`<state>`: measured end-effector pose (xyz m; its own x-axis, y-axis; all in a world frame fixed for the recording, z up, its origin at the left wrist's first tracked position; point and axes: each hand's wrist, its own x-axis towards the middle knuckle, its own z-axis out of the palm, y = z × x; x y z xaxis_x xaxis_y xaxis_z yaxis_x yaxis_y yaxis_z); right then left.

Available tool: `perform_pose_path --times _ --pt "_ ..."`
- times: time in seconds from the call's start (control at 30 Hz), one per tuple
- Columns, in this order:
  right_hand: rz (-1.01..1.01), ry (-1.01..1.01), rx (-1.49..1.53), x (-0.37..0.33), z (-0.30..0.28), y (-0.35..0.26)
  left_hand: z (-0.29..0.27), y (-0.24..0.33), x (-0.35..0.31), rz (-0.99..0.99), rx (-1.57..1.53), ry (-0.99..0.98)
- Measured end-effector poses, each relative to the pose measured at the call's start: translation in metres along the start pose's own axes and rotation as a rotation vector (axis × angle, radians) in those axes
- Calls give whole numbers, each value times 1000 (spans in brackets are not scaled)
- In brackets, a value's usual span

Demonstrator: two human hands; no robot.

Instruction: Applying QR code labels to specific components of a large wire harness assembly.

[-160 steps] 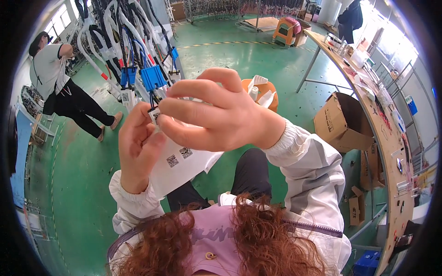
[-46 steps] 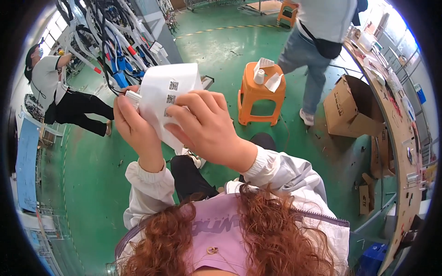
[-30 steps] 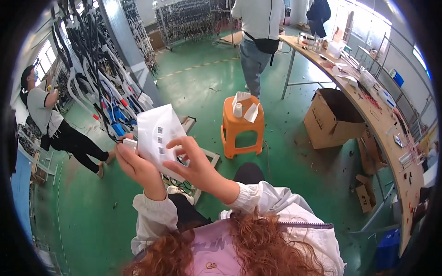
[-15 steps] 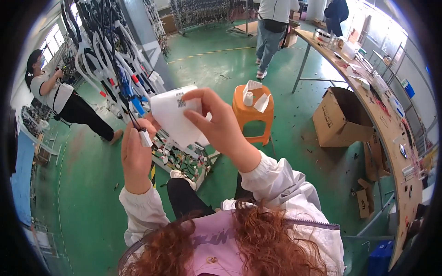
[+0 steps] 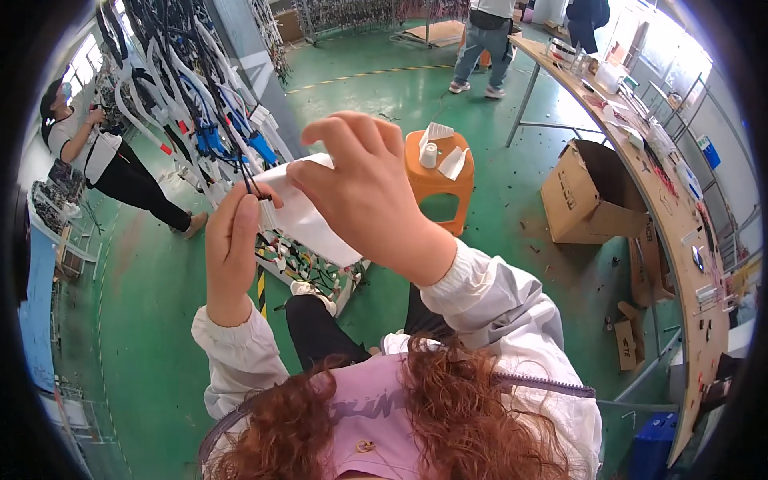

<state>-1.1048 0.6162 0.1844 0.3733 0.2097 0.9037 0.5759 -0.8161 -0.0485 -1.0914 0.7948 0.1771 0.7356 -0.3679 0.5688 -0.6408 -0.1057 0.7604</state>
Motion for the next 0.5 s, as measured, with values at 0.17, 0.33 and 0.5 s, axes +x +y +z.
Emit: perform_pose_path --times 0.17,0.33,0.5 --pt "-31 -168 172 12 -7 8 -6 12 1 58 193 -86" --pt "124 -263 364 13 -5 18 -6 14 1 118 173 -80" --pt "496 240 490 6 3 15 4 12 0 -122 77 -32"
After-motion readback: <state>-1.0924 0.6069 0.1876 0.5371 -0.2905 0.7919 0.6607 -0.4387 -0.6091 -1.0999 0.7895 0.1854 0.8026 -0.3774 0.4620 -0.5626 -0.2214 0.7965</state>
